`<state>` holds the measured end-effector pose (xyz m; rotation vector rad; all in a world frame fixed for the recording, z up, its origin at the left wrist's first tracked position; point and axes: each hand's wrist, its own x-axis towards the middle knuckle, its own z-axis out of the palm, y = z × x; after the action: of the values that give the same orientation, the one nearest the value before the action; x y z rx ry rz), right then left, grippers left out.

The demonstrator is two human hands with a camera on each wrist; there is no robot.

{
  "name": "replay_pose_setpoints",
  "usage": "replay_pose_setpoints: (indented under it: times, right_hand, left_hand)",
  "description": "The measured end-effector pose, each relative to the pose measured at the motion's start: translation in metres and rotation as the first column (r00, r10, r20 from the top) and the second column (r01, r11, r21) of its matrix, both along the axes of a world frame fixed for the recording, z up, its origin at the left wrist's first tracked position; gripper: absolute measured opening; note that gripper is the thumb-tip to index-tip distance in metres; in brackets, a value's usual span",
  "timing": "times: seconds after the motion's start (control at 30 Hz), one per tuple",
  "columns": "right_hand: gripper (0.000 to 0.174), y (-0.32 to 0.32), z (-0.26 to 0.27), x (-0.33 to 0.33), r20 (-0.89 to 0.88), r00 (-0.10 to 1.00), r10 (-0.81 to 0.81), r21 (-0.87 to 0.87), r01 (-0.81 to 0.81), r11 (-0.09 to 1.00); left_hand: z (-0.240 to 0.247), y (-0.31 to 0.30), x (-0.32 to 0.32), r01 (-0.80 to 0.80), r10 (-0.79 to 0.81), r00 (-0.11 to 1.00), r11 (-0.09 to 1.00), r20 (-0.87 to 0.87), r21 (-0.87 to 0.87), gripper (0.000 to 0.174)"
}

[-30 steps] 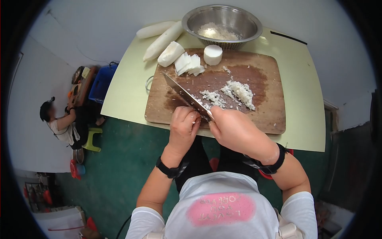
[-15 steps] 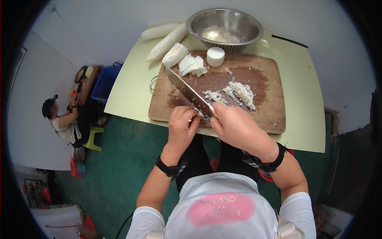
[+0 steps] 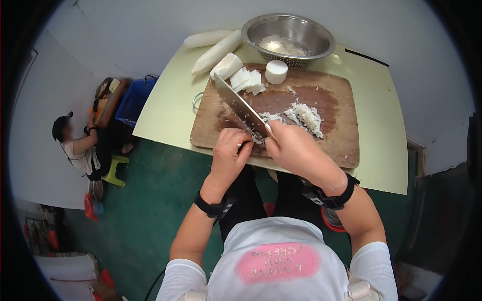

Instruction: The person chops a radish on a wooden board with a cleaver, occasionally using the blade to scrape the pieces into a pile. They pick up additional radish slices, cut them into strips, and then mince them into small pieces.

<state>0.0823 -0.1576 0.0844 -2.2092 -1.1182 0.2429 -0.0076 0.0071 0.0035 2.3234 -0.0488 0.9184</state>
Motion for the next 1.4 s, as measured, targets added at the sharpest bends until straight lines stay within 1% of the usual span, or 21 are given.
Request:
replay_pose_setpoints:
  times: [0.03,0.13,0.2,0.23,0.33,0.4,0.43,0.5,0.53,0.6,0.67,0.77,0.8,0.9,0.97,1.0,1.07,1.17,1.2,1.27,1.4]
  right_hand:
    - [0.015,-0.003,0.002,-0.002,-0.032,0.999,-0.02,0.018,0.02,1.0]
    - [0.016,-0.008,0.001,-0.005,-0.015,1.0,-0.003,0.02,0.003,1.0]
    - [0.017,-0.007,0.001,-0.007,-0.03,1.0,0.003,0.005,-0.002,1.0]
    - [0.017,-0.006,0.001,-0.008,-0.053,0.999,0.011,-0.011,-0.011,1.0]
    - [0.018,0.003,-0.005,-0.005,-0.007,1.0,0.005,-0.056,-0.006,0.998]
    - [0.018,0.012,-0.006,-0.001,0.002,1.0,0.014,-0.047,-0.014,0.999]
    - [0.018,0.015,-0.005,0.001,0.016,1.0,0.021,-0.03,-0.021,0.999]
    - [0.018,0.014,-0.006,0.001,0.036,0.999,0.02,-0.018,-0.02,1.0]
    - [0.018,0.014,-0.006,0.0,0.044,0.999,0.02,-0.016,-0.02,1.0]
    - [0.018,0.009,0.002,-0.002,0.026,0.999,0.024,-0.029,-0.023,0.999]
    - [0.017,0.006,0.003,-0.006,0.005,1.0,0.02,-0.045,-0.019,0.999]
    - [0.018,0.009,0.001,-0.006,-0.033,0.999,0.008,-0.045,-0.01,0.999]
    - [0.018,0.011,0.001,-0.005,-0.029,1.0,0.007,-0.045,-0.008,0.999]
    - [0.018,0.016,-0.001,-0.002,0.026,0.999,0.025,-0.114,-0.022,0.993]
    - [0.019,0.018,-0.003,0.0,0.014,0.999,0.033,-0.078,-0.032,0.996]
    - [0.019,0.017,-0.003,0.0,0.017,0.999,0.035,-0.079,-0.034,0.996]
    - [0.019,0.016,-0.005,-0.001,0.037,0.999,0.033,-0.03,-0.032,0.999]
    - [0.018,0.016,0.0,-0.006,0.008,1.0,0.013,0.014,-0.013,1.0]
    - [0.018,0.016,-0.001,-0.006,0.006,1.0,0.011,0.014,-0.011,1.0]
    - [0.018,0.016,0.0,-0.005,-0.016,0.999,0.043,-0.065,-0.044,0.997]
    - [0.019,0.016,-0.002,-0.002,-0.007,0.998,0.063,-0.051,-0.064,0.997]
  left_hand:
    - [0.0,0.0,0.0,0.008,-0.008,1.0,1.0,0.015,0.009,0.015]
    - [0.0,-0.001,0.002,0.019,-0.021,0.999,0.999,0.036,0.039,0.015]
    - [-0.003,-0.001,0.004,-0.019,0.017,1.0,0.993,0.018,0.12,0.016]
    - [-0.002,-0.001,0.004,-0.017,0.015,1.0,0.993,0.019,0.119,0.016]
    - [-0.001,0.0,0.005,-0.01,0.007,1.0,0.99,0.022,0.142,0.016]
    - [0.0,0.0,0.005,-0.019,0.017,1.0,0.983,0.014,0.18,0.014]
    - [0.001,0.0,0.004,-0.021,0.018,1.0,0.983,0.019,0.181,0.014]
    - [0.003,0.002,0.003,0.015,-0.016,1.0,0.997,0.013,0.079,0.013]
    - [0.003,0.004,0.002,0.009,-0.01,1.0,0.997,0.017,0.081,0.013]
    - [0.0,0.007,-0.004,-0.052,0.053,0.996,0.998,0.065,-0.023,0.012]
    - [-0.001,0.009,-0.007,-0.073,0.073,0.995,0.997,0.061,-0.012,0.012]
    - [0.0,0.01,-0.005,-0.041,0.04,0.998,0.999,0.053,0.015,0.013]
    - [0.0,0.01,-0.005,-0.039,0.038,0.998,0.999,0.056,0.016,0.013]
    - [0.0,0.009,-0.006,-0.037,0.035,0.998,0.999,0.048,0.039,0.014]
    - [0.003,0.009,-0.008,-0.005,0.005,1.0,0.998,0.007,0.067,0.014]
    - [0.003,0.009,-0.008,-0.007,0.007,1.0,0.998,0.01,0.067,0.014]
    - [0.002,0.008,-0.007,-0.018,0.016,1.0,0.993,0.014,0.12,0.014]
    - [0.0,0.007,-0.005,-0.047,0.046,0.999,0.988,0.01,0.145,0.014]
    - [0.0,0.007,-0.006,-0.045,0.045,0.999,0.988,0.008,0.145,0.014]
    - [0.001,0.005,-0.004,-0.072,0.072,0.997,0.984,0.007,0.16,0.014]
    - [0.0,0.007,-0.004,-0.063,0.061,0.998,0.988,0.022,0.144,0.014]
